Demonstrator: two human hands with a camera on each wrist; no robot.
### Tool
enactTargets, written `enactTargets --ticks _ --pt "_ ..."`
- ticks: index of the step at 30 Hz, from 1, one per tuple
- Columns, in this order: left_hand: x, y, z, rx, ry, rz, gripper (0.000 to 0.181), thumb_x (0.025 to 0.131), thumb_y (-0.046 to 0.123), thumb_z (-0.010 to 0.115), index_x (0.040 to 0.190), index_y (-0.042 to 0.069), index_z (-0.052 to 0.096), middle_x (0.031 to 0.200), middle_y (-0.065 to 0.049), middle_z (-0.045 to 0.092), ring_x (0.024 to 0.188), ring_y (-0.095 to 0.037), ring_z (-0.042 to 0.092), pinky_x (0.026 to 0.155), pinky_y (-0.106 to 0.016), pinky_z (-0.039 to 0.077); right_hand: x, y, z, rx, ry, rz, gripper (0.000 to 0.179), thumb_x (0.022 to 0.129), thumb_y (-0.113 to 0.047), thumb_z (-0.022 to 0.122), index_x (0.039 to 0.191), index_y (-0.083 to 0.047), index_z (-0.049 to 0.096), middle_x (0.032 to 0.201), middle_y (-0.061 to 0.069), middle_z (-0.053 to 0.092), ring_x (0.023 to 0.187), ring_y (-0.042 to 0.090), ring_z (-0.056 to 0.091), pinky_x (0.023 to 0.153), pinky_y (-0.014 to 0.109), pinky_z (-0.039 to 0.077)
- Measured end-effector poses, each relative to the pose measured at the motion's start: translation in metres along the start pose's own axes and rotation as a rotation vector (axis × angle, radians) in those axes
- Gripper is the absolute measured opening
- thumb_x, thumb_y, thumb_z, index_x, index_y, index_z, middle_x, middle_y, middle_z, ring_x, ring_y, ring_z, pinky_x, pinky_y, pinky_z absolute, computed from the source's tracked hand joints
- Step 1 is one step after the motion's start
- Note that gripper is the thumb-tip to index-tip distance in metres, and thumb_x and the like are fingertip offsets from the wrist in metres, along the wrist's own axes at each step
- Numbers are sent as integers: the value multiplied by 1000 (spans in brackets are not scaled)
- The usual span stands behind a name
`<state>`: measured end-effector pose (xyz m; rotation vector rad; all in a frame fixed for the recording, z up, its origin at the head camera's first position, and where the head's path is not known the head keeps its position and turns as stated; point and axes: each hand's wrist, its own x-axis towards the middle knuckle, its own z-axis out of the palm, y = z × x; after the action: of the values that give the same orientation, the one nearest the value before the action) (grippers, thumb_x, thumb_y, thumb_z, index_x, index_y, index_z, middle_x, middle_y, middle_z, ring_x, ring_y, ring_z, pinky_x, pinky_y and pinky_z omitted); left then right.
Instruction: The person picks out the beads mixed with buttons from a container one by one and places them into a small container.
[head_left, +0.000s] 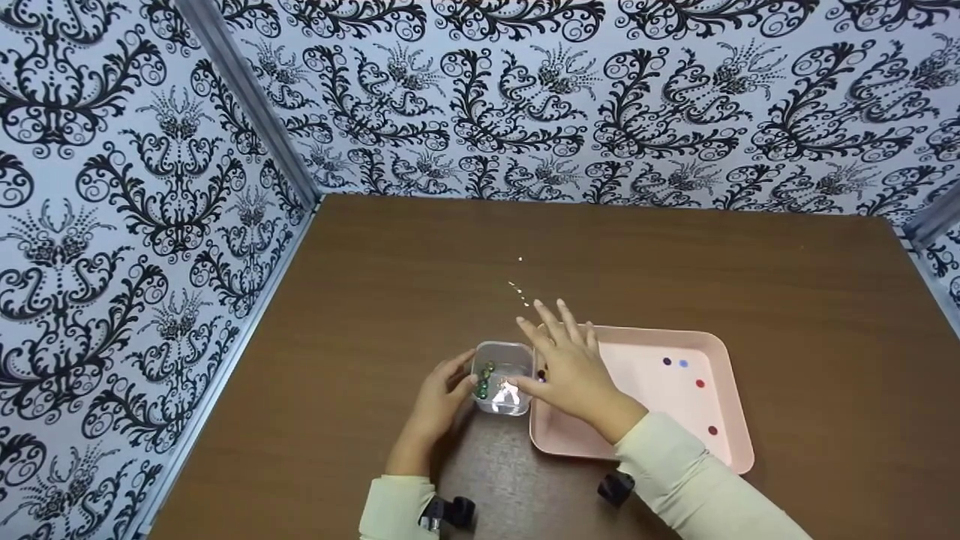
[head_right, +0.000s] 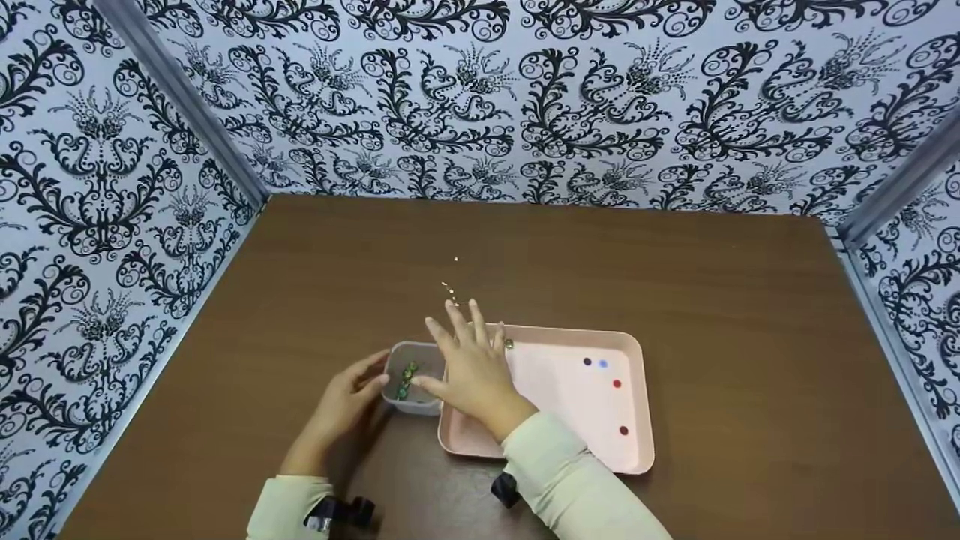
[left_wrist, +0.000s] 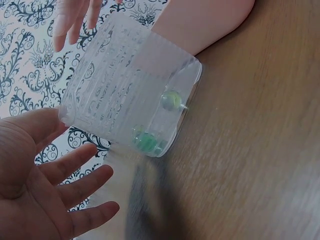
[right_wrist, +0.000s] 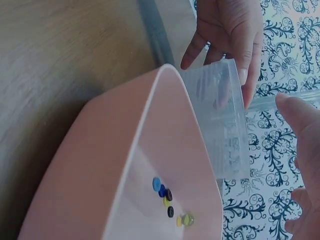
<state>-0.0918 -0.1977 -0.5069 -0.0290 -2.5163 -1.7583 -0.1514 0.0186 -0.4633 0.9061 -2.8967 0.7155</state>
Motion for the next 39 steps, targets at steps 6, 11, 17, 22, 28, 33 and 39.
enactTargets --ticks 6,11,17,22,28,33,39 --pt "0 1 0 -1 -1 -3 40 93 3 59 131 -7 53 126 -31 53 118 -46 52 103 -51 43 0 6 -5 -9 -19 4 85 79 -58 69 149 -21 38 160 7 20 147 37 10 109 71 11" --pt "0 1 -1 -7 -5 -11 40 93 3 59 132 -7 53 127 -31 52 119 -46 52 103 -50 43 -1 10 -9 8 -6 -1 85 79 -55 70 148 -19 39 159 8 23 146 37 14 108 71 15" --pt "0 1 -2 -5 -27 5 41 95 5 58 133 -8 51 128 -31 51 119 -46 52 102 -49 44 -1 16 -13 26 9 6 84 78 -53 74 147 -18 42 158 10 25 145 38 18 108 71 17" --pt "1 0 -1 12 -20 23 40 94 5 59 132 -8 52 126 -30 54 118 -44 54 102 -50 44 -1 21 -15 34 24 8 84 76 -52 75 146 -17 43 157 11 27 144 38 20 108 70 19" --pt "0 1 -2 -3 -11 33 41 93 4 59 131 -10 52 123 -31 55 117 -44 54 102 -51 44 -1 28 -16 44 51 10 84 75 -49 77 145 -17 44 155 10 31 143 38 24 106 70 23" --pt "0 2 -2 -17 -8 30 40 93 2 59 131 -11 52 123 -31 55 116 -44 54 102 -51 44 -2 32 -18 78 71 12 82 74 -44 80 144 -17 47 153 11 36 142 37 27 106 69 26" --pt "-1 2 -1 -46 -6 42 40 93 2 59 130 -11 52 122 -32 55 116 -45 54 102 -52 43 -3 36 -20 122 71 28 79 74 -37 82 142 -17 49 151 9 40 140 35 31 105 69 28"
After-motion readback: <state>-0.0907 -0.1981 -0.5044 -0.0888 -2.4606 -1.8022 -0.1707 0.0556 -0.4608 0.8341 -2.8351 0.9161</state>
